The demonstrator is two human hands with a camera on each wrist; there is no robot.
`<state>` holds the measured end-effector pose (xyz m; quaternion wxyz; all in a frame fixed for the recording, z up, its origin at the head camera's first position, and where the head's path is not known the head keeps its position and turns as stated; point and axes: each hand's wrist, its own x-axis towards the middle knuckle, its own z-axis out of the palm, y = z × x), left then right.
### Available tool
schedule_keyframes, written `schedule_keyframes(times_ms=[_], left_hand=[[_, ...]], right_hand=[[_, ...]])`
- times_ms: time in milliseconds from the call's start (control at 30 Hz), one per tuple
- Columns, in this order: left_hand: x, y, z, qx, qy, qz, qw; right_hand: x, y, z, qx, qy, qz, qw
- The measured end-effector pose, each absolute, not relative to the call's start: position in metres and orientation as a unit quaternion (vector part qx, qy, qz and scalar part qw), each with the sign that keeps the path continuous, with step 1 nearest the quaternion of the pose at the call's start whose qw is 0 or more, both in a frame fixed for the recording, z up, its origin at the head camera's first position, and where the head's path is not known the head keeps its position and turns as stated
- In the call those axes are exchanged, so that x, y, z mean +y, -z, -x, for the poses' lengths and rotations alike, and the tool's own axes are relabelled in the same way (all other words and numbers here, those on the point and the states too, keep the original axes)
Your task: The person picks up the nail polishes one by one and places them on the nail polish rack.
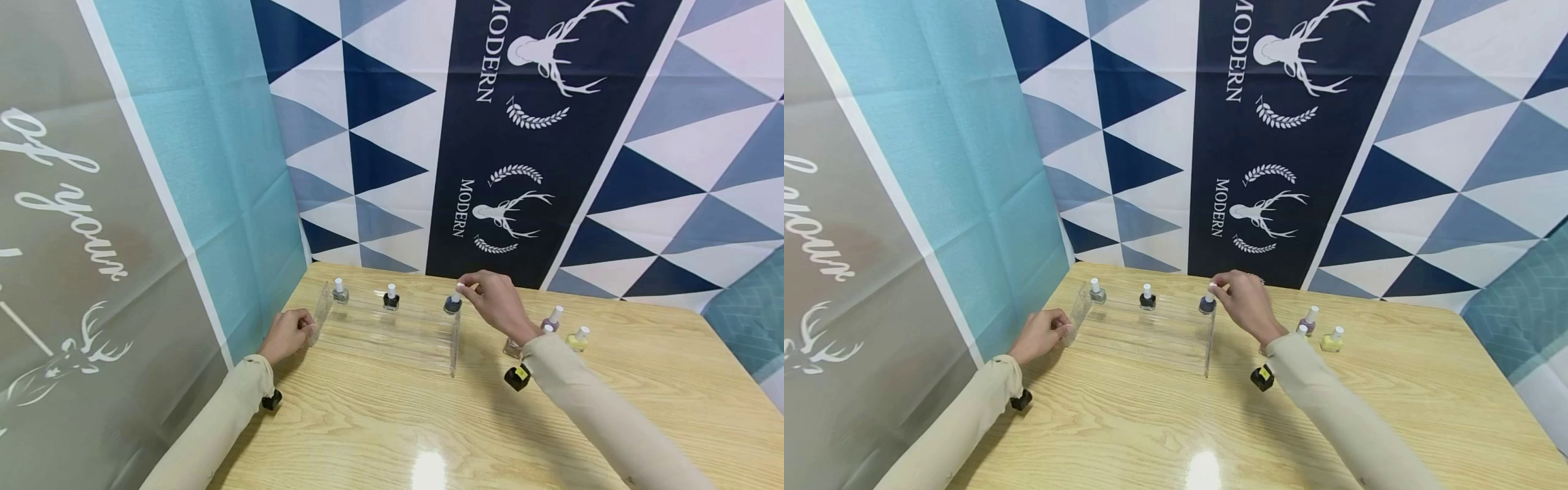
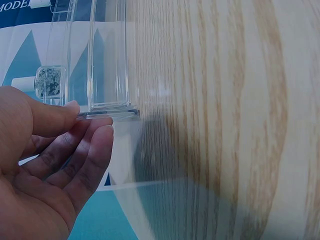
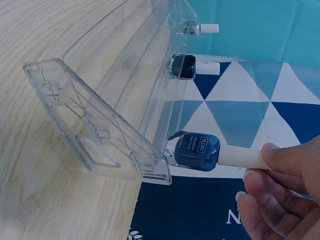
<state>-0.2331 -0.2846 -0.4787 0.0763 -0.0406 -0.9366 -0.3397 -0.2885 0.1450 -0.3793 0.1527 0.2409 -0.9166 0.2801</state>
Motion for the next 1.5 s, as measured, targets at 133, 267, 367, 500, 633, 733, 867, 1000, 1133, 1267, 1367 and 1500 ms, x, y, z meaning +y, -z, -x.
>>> schedule_keyframes(times_ms=[133, 267, 367, 500, 633, 733, 867, 1000, 1133, 1267, 1367, 1500], left_hand=[[-0.285, 0.479, 0.234, -0.936, 0.342, 0.043, 0.076], [-0.285, 0.479, 0.234, -0.936, 0.343, 0.039, 0.073], [-0.284, 0.478, 0.233, -0.935, 0.346, 0.038, 0.069], [-0.283, 0.477, 0.232, -0.933, 0.353, 0.038, 0.065], [-0.283, 0.476, 0.231, -0.932, 0.356, 0.038, 0.062], [-0.283, 0.476, 0.231, -0.931, 0.357, 0.038, 0.06], [-0.283, 0.476, 0.231, -0.931, 0.359, 0.04, 0.059], [-0.283, 0.476, 0.231, -0.931, 0.356, 0.04, 0.062], [-0.283, 0.477, 0.231, -0.932, 0.355, 0.039, 0.061], [-0.283, 0.477, 0.231, -0.931, 0.359, 0.039, 0.058], [-0.284, 0.476, 0.231, -0.93, 0.359, 0.04, 0.06], [-0.284, 0.476, 0.231, -0.933, 0.352, 0.039, 0.063]], right_hand=[[0.141, 0.381, 0.289, -0.914, -0.28, -0.246, 0.158], [0.137, 0.384, 0.291, -0.912, -0.279, -0.254, 0.158], [0.135, 0.385, 0.292, -0.913, -0.276, -0.259, 0.155], [0.134, 0.388, 0.293, -0.913, -0.269, -0.264, 0.155], [0.134, 0.391, 0.293, -0.915, -0.268, -0.261, 0.152], [0.134, 0.392, 0.292, -0.917, -0.272, -0.255, 0.144], [0.133, 0.394, 0.29, -0.919, -0.271, -0.249, 0.139], [0.132, 0.395, 0.291, -0.921, -0.269, -0.246, 0.139], [0.131, 0.397, 0.292, -0.921, -0.272, -0.243, 0.137], [0.132, 0.396, 0.292, -0.922, -0.274, -0.24, 0.136], [0.132, 0.394, 0.291, -0.921, -0.278, -0.238, 0.132], [0.133, 0.393, 0.29, -0.92, -0.284, -0.239, 0.125]])
